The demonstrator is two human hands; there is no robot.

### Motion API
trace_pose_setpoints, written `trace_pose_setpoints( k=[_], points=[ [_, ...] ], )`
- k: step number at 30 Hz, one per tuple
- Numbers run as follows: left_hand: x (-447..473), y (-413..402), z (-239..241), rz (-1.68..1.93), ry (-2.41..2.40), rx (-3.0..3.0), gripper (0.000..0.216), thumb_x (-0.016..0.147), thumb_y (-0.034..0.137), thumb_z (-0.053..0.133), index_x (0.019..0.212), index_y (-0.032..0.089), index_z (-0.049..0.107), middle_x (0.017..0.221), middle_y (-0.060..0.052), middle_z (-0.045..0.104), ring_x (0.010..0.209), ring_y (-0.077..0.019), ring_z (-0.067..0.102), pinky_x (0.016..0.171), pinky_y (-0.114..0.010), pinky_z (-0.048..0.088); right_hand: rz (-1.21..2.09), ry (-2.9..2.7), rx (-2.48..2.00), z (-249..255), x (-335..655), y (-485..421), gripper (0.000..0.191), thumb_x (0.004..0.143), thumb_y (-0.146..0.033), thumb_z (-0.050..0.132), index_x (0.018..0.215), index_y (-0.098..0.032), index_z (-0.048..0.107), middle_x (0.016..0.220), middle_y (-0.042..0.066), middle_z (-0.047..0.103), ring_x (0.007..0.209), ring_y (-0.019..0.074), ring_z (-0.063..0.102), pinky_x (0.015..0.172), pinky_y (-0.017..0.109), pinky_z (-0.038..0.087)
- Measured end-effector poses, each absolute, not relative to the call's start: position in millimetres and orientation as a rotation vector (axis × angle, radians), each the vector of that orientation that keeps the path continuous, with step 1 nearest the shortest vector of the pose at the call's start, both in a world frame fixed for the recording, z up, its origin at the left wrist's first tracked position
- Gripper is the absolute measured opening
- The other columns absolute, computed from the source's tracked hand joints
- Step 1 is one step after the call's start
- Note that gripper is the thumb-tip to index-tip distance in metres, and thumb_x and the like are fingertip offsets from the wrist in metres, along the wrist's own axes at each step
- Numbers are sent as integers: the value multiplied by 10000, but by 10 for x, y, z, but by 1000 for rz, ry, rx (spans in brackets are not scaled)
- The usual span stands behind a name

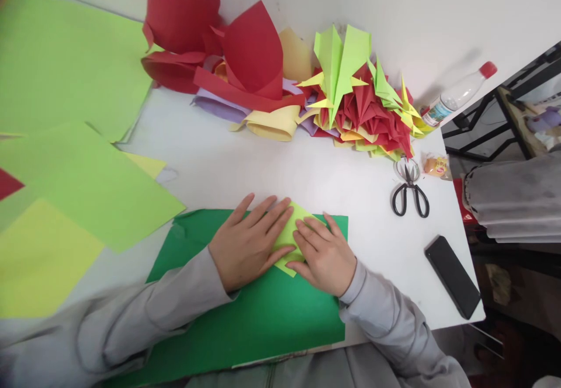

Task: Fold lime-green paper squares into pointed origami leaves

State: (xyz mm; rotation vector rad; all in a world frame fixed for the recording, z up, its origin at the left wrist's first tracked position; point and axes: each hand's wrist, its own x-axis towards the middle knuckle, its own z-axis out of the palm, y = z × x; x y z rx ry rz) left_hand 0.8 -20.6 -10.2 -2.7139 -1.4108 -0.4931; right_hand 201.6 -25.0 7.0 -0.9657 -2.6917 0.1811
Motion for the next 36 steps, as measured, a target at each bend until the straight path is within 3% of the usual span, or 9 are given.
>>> trace_pose_setpoints(
  k=[7,14,20,25,31,36],
  points=[
    [17,-195,-111,-478,-1429,-2741,568,908,483,415,1248,55,572,1367,-188,509,1254,-366,451,1096,-555,243,106,-2630,-945,141,2032,-314,305,904,-346,547,1074,-111,644,1122,129,685,1082,258,584,1052,535,378],
    [21,-175,-60,-461,-1416,-2750,580,876,480,481,1238,36,576,1348,-199,524,1219,-381,477,1082,-559,270,31,-2661,-918,156,2114,-472,322,875,-303,577,1070,-56,648,1076,168,695,1039,276,597,1020,551,412],
    [14,-177,-117,-496,-1411,-2726,579,875,485,480,1239,45,576,1359,-225,503,1239,-383,463,1082,-564,266,85,-2639,-949,182,2126,-465,300,885,-302,555,1083,-97,652,1066,147,702,1014,265,605,1021,557,404],
    [3,-166,-120,-486,-1417,-2717,602,878,515,462,1251,55,567,1373,-246,478,1237,-367,470,1084,-564,267,204,-2545,-950,209,2131,-363,205,894,-225,538,1033,-158,672,973,83,731,911,207,627,995,487,434],
    [4,-162,-109,-484,-1405,-2712,562,877,509,469,1227,88,595,1348,-178,528,1203,-386,478,1073,-571,277,122,-2598,-921,218,2045,-249,189,896,-209,536,1008,-121,661,1024,109,709,1060,246,589,992,477,426],
    [0,-158,-111,-488,-1415,-2718,568,879,511,446,1233,92,592,1342,-187,530,1199,-385,475,1066,-577,279,42,-2654,-955,203,1944,-175,189,918,-229,500,907,-131,661,1008,103,708,1081,258,586,1024,490,401]
  ],
)
